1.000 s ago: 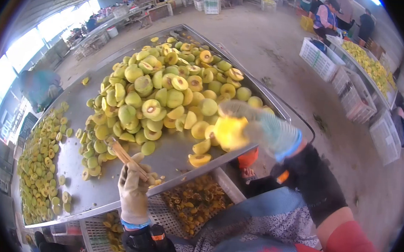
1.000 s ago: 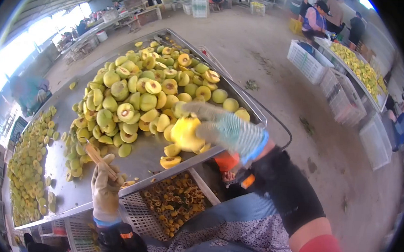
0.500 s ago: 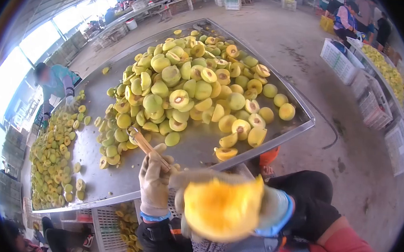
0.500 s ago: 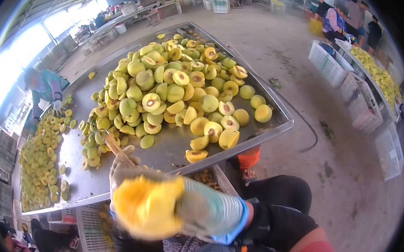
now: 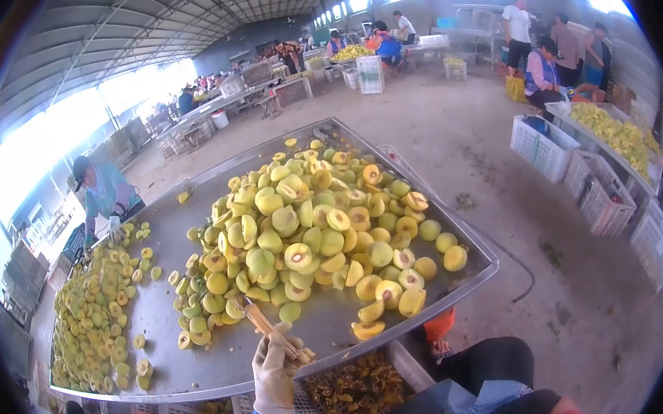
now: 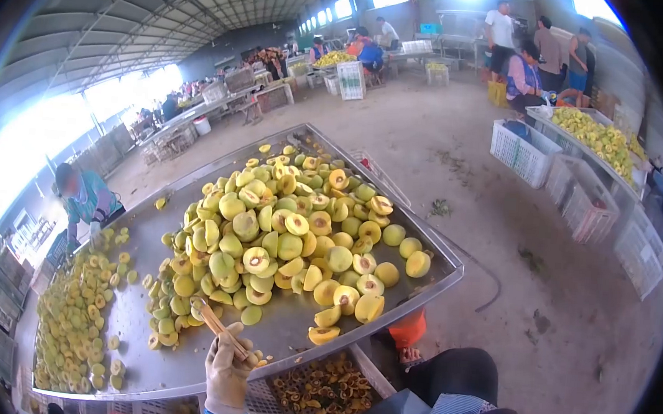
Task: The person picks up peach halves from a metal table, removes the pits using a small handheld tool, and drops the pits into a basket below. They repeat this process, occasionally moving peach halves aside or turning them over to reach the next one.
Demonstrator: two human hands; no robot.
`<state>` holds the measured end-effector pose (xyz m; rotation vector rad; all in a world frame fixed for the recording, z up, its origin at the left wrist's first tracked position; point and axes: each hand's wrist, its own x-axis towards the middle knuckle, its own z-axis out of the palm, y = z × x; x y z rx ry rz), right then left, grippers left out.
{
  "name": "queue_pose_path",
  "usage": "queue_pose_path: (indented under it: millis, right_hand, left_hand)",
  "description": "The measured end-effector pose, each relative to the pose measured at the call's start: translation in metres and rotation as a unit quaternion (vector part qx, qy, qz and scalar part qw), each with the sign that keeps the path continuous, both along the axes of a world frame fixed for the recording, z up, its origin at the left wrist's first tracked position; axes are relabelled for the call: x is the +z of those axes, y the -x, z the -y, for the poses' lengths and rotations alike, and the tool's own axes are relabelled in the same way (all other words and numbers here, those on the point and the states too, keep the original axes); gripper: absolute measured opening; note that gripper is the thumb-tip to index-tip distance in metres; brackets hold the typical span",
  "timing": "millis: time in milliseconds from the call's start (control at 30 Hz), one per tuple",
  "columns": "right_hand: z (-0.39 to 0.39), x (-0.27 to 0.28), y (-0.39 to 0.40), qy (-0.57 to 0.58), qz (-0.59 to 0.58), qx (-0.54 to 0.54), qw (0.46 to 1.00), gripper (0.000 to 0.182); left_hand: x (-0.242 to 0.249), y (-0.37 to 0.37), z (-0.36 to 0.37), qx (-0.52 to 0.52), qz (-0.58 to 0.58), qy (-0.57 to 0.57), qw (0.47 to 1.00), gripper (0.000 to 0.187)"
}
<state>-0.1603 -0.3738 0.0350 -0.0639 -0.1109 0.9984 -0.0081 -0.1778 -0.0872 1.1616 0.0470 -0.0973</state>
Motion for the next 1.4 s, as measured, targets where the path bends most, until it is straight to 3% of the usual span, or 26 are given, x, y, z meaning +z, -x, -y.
queue_pose_path:
  millis: [200, 333, 633, 733, 833, 1000, 1033, 1100, 1167, 1200, 1267, 1300, 1333, 1367, 1400]
  right_hand:
    - [-0.004, -0.009, 0.010, 0.061, 0.071, -0.028, 0.995, 0.074]
    - [-0.002, -0.023, 0.014, 0.164, 0.189, -0.072, 0.966, 0.076]
    - [0.004, -0.060, 0.024, 0.399, 0.437, -0.153, 0.792, 0.080]
    - [0.005, -0.072, 0.024, 0.441, 0.476, -0.164, 0.743, 0.082]
    - [0.001, -0.083, 0.021, 0.472, 0.502, -0.168, 0.705, 0.083]
    - [0.006, -0.065, 0.011, 0.494, 0.566, -0.223, 0.621, 0.085]
    - [0.006, -0.057, 0.004, 0.486, 0.583, -0.255, 0.599, 0.086]
    - [0.003, -0.043, -0.007, 0.471, 0.617, -0.336, 0.534, 0.087]
    - [-0.002, -0.043, -0.022, 0.459, 0.642, -0.381, 0.482, 0.088]
    - [-0.003, -0.046, -0.028, 0.460, 0.650, -0.384, 0.467, 0.088]
    - [0.002, -0.054, -0.030, 0.551, 0.592, -0.202, 0.553, 0.085]
    - [0.000, -0.069, -0.038, 0.552, 0.577, -0.182, 0.574, 0.086]
    - [-0.002, -0.084, -0.046, 0.555, 0.560, -0.162, 0.594, 0.086]
    - [-0.012, -0.126, -0.060, 0.524, 0.565, -0.218, 0.599, 0.089]
    - [-0.008, -0.129, -0.058, 0.528, 0.561, -0.219, 0.599, 0.089]
  left_hand:
    - [0.001, 0.003, 0.007, -0.001, -0.019, -0.006, 1.000, 0.039]
    - [-0.002, 0.003, 0.004, -0.014, 0.014, 0.019, 1.000, 0.037]
    - [0.005, 0.009, 0.000, -0.021, 0.034, 0.016, 0.999, 0.040]
    - [0.006, 0.011, -0.002, -0.017, 0.015, 0.062, 0.998, 0.038]
    - [0.005, 0.010, -0.003, 0.029, 0.011, 0.022, 0.999, 0.043]
    - [-0.008, 0.000, -0.015, 0.044, 0.008, 0.035, 0.998, 0.038]
    - [-0.014, -0.005, -0.028, 0.048, 0.134, -0.099, 0.985, 0.038]
    - [-0.033, -0.025, -0.059, 0.046, 0.375, -0.340, 0.861, 0.038]
    - [0.004, 0.014, -0.026, -0.019, 0.263, -0.244, 0.933, 0.034]
    - [0.021, 0.023, -0.019, -0.013, 0.178, -0.134, 0.975, 0.036]
    - [0.037, 0.028, -0.009, 0.001, -0.007, 0.084, 0.996, 0.042]
    - [-0.004, 0.007, -0.028, -0.034, 0.174, -0.154, 0.972, 0.042]
    - [-0.017, -0.005, -0.028, 0.002, 0.126, -0.079, 0.989, 0.040]
    - [-0.026, -0.015, -0.024, 0.039, 0.075, -0.004, 0.996, 0.040]
    - [-0.034, -0.024, -0.027, 0.074, 0.021, 0.071, 0.995, 0.040]
